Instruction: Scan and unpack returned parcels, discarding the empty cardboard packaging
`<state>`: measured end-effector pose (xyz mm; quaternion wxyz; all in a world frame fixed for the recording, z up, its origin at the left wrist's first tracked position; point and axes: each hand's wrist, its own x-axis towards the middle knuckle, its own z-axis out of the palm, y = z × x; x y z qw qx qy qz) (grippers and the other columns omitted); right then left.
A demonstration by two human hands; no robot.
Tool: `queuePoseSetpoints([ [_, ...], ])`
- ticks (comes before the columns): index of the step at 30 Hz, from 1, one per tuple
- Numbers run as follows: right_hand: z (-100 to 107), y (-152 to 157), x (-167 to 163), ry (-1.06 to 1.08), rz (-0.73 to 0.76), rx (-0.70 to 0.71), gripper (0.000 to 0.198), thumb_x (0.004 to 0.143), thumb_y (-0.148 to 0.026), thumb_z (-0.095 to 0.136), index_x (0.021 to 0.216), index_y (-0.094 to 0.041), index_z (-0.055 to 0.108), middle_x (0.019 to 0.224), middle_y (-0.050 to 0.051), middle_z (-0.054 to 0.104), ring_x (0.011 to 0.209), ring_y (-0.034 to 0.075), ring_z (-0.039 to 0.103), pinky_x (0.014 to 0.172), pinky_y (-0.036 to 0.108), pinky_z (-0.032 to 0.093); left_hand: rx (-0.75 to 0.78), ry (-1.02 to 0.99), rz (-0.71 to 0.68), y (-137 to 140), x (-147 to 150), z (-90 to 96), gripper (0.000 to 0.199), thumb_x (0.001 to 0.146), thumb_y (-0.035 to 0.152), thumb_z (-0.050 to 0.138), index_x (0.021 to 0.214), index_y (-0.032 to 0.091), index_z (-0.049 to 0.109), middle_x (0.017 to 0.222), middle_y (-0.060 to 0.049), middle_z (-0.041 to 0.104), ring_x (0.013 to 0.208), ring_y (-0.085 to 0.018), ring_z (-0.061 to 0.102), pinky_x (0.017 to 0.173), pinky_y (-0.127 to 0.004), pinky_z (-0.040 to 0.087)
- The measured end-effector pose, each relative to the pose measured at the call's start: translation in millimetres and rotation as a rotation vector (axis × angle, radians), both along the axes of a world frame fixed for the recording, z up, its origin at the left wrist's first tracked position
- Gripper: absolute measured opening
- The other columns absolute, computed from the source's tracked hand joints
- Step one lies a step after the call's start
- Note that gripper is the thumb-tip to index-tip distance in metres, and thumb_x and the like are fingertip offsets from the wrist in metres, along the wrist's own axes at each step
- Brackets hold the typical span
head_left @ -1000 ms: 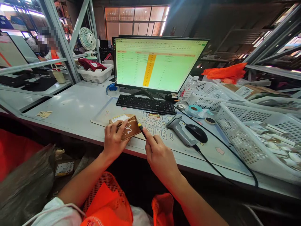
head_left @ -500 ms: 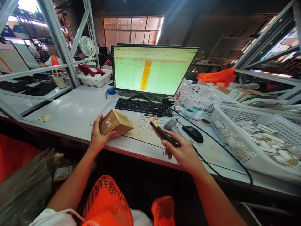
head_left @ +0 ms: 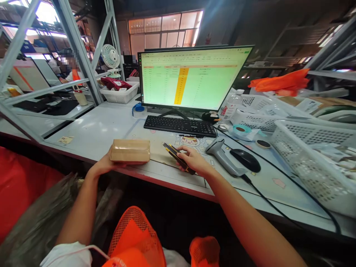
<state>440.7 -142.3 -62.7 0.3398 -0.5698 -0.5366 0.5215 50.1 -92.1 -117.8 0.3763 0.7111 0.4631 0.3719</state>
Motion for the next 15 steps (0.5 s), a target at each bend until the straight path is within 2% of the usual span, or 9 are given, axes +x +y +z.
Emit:
queuePoseSetpoints([
  [3, 5, 14, -19, -0.031, 0.086, 0.078, 0.042, 0.096, -0.038, 0.060, 0.134, -0.020, 0.057, 0.063, -0.004, 0.061, 0.048, 0.012, 0.059, 0.041, 0.019, 0.044, -0.016, -0.038, 0.002, 1, 6, -13.7, 0.087, 0.058, 0.055, 0.092, 0.127, 0.013, 0.060, 0.123, -0.018, 0.069, 0.120, -0.038, 0.063, 0.104, -0.053, 0.053],
  [6, 9, 15, -31, 0.002, 0.154, 0.134, 0.051, 0.096, -0.039, 0.059, 0.143, -0.019, 0.057, 0.061, -0.004, 0.059, 0.048, 0.011, 0.057, 0.042, 0.019, 0.044, -0.022, -0.062, -0.013, 2, 13, -20.9, 0.092, 0.060, 0.054, 0.092, 0.134, 0.012, 0.057, 0.124, -0.019, 0.069, 0.114, -0.037, 0.067, 0.100, -0.054, 0.056],
  [10, 6, 2, -36, 0.050, 0.104, 0.135, 0.060, 0.094, -0.045, 0.062, 0.147, -0.018, 0.056, 0.063, -0.002, 0.061, 0.049, 0.011, 0.057, 0.044, 0.020, 0.045, -0.007, -0.086, 0.002, 3, 14, -28.2, 0.108, 0.059, 0.050, 0.093, 0.147, 0.012, 0.044, 0.131, -0.021, 0.066, 0.117, -0.038, 0.066, 0.099, -0.055, 0.057],
  [15, -11, -19, -38, 0.128, 0.043, 0.101, 0.069, 0.092, -0.053, 0.063, 0.151, -0.018, 0.052, 0.062, -0.003, 0.059, 0.048, 0.012, 0.056, 0.045, 0.022, 0.046, -0.017, -0.095, 0.020, 6, 10, -36.0, 0.105, 0.058, 0.054, 0.092, 0.144, 0.012, 0.048, 0.134, -0.022, 0.064, 0.127, -0.041, 0.059, 0.105, -0.057, 0.052],
])
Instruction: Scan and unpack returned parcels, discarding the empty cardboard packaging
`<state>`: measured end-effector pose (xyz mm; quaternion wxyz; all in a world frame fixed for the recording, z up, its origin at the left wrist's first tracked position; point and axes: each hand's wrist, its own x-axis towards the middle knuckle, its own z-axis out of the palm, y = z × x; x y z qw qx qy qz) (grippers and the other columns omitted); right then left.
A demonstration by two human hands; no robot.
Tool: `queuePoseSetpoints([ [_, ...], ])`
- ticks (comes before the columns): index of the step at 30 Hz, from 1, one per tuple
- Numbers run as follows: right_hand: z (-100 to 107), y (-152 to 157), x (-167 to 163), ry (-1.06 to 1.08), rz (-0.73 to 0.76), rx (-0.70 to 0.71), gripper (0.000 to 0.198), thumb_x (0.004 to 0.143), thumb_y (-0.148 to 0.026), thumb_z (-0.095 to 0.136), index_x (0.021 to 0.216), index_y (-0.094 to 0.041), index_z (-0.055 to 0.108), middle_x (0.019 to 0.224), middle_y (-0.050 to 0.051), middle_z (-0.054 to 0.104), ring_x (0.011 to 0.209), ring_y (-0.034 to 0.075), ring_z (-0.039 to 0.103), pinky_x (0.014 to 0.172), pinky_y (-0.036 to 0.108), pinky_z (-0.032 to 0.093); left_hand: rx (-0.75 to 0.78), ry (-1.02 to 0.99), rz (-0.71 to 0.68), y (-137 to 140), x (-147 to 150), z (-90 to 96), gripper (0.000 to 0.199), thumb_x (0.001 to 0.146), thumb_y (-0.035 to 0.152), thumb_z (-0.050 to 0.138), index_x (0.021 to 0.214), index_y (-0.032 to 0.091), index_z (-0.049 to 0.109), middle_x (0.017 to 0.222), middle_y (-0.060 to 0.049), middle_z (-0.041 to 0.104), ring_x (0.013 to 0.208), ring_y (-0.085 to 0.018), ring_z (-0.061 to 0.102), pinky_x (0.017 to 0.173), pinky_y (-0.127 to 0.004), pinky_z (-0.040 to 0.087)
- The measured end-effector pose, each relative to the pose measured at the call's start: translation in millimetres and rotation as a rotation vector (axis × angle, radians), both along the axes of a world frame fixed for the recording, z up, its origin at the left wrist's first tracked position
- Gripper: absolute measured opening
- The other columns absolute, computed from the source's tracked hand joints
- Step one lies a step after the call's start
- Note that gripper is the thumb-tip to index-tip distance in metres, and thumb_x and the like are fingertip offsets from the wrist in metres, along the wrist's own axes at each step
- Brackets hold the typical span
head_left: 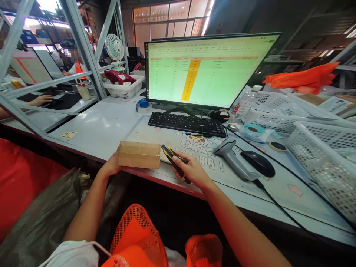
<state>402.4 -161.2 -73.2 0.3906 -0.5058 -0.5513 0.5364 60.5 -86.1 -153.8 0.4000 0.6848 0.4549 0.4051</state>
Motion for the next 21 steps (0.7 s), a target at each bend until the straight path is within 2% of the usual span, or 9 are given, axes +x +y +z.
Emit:
queuePoseSetpoints([
  [5, -7, -20, -4, 0.005, 0.009, -0.016, 0.072, 0.091, -0.059, 0.064, 0.149, -0.018, 0.054, 0.065, -0.002, 0.059, 0.050, 0.012, 0.057, 0.043, 0.021, 0.044, 0.006, 0.000, 0.015, -3, 4, 7.0, 0.107, 0.054, 0.059, 0.091, 0.141, 0.010, 0.052, 0.131, -0.021, 0.065, 0.129, -0.042, 0.057, 0.109, -0.059, 0.049],
  [9, -8, -32, -3, -0.046, 0.037, -0.003, 0.075, 0.091, -0.062, 0.062, 0.148, -0.015, 0.055, 0.063, -0.001, 0.059, 0.049, 0.013, 0.058, 0.044, 0.022, 0.046, -0.012, 0.008, 0.012, -7, 7, 12.8, 0.094, 0.057, 0.060, 0.089, 0.133, 0.012, 0.060, 0.125, -0.018, 0.069, 0.126, -0.039, 0.060, 0.110, -0.056, 0.049],
  [14, -11, -47, -2, -0.133, 0.061, 0.012, 0.070, 0.093, -0.059, 0.060, 0.148, -0.017, 0.056, 0.064, -0.001, 0.059, 0.050, 0.012, 0.058, 0.045, 0.021, 0.046, 0.024, 0.009, 0.025, -6, 5, 6.8, 0.087, 0.062, 0.059, 0.088, 0.129, 0.010, 0.060, 0.125, -0.017, 0.069, 0.124, -0.036, 0.061, 0.110, -0.053, 0.049],
  [18, -16, -57, -1, -0.200, 0.102, -0.011, 0.063, 0.096, -0.057, 0.056, 0.147, -0.019, 0.058, 0.066, -0.001, 0.060, 0.051, 0.012, 0.057, 0.046, 0.022, 0.047, 0.040, 0.024, 0.038, -4, 5, 2.5, 0.075, 0.063, 0.056, 0.088, 0.117, 0.010, 0.064, 0.121, -0.018, 0.070, 0.127, -0.038, 0.059, 0.110, -0.053, 0.049],
  [21, -11, -52, 14, -0.353, 0.077, 0.133, 0.054, 0.097, -0.052, 0.055, 0.140, -0.020, 0.064, 0.080, 0.006, 0.072, 0.065, 0.018, 0.067, 0.055, 0.029, 0.054, 0.063, 0.034, 0.030, -4, 8, 2.5, 0.077, 0.063, 0.051, 0.089, 0.122, 0.011, 0.063, 0.126, -0.018, 0.068, 0.128, -0.037, 0.059, 0.110, -0.053, 0.048],
])
